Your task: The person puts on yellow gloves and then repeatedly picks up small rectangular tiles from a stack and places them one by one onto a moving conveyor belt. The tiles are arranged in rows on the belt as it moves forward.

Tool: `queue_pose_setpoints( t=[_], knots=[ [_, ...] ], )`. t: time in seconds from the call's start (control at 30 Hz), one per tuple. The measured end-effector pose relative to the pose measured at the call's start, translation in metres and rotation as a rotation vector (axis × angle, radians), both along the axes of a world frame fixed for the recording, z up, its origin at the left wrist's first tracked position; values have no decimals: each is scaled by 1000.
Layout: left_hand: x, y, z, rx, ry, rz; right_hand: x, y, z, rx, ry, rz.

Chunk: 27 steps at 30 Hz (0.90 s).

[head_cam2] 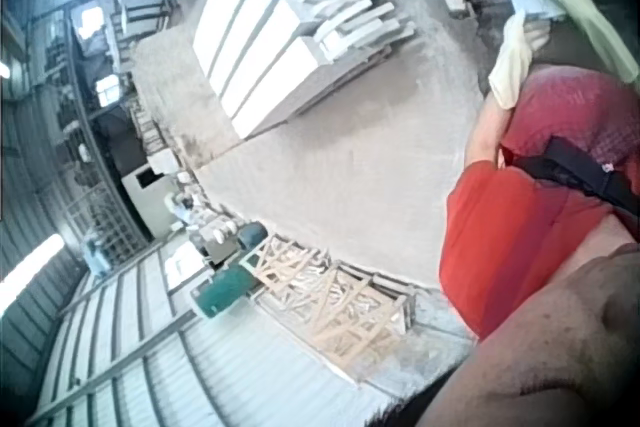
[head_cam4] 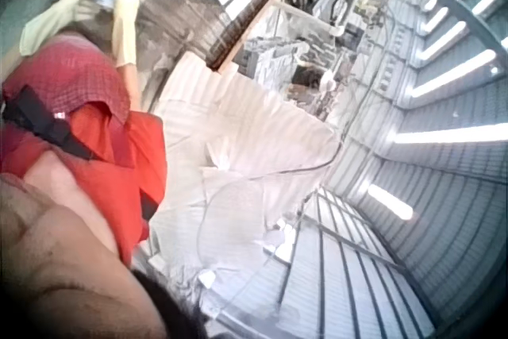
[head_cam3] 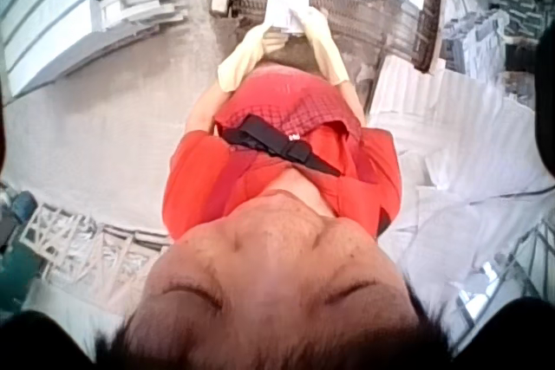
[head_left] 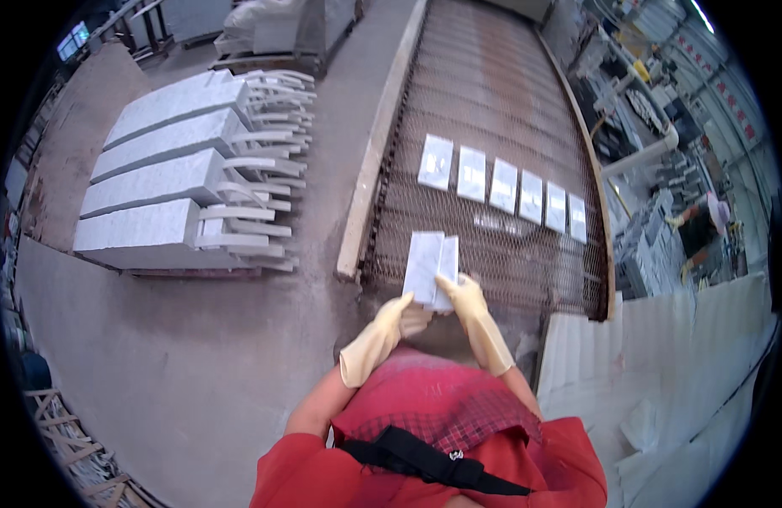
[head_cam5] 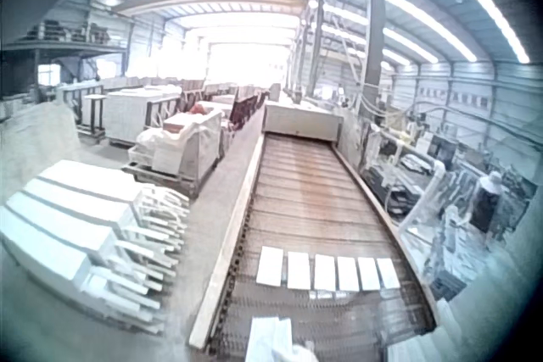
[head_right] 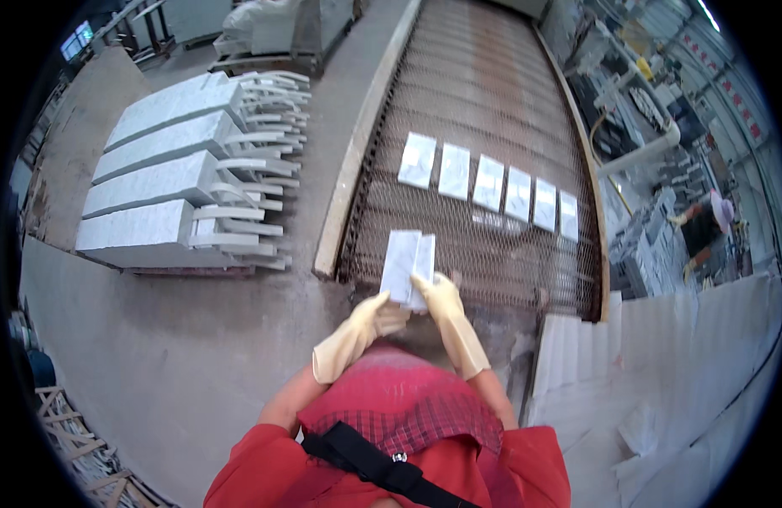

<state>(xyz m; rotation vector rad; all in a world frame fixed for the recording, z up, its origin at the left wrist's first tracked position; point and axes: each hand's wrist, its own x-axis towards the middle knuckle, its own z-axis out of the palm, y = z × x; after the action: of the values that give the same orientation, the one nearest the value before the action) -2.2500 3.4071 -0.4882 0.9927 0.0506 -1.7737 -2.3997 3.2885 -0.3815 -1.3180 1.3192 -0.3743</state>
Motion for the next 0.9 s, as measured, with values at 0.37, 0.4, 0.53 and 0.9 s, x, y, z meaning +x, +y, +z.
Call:
queue_pose_setpoints(
  t=[0.37,0.4,0.53,0.9],
  knots=[
    [-11,-17,6,21,-64,120,-33,-19,-3,-38,90,-117],
    [-12,-19,6,31,-81,125,-33,-21,-1,-43,79,-124],
    [-8,-21,2,54,-139,143,-37,-35,-21,-19,-28,-122],
    [-4,-27,7,15,-141,136,-43,-42,-22,98,-197,-224]
  ],
)
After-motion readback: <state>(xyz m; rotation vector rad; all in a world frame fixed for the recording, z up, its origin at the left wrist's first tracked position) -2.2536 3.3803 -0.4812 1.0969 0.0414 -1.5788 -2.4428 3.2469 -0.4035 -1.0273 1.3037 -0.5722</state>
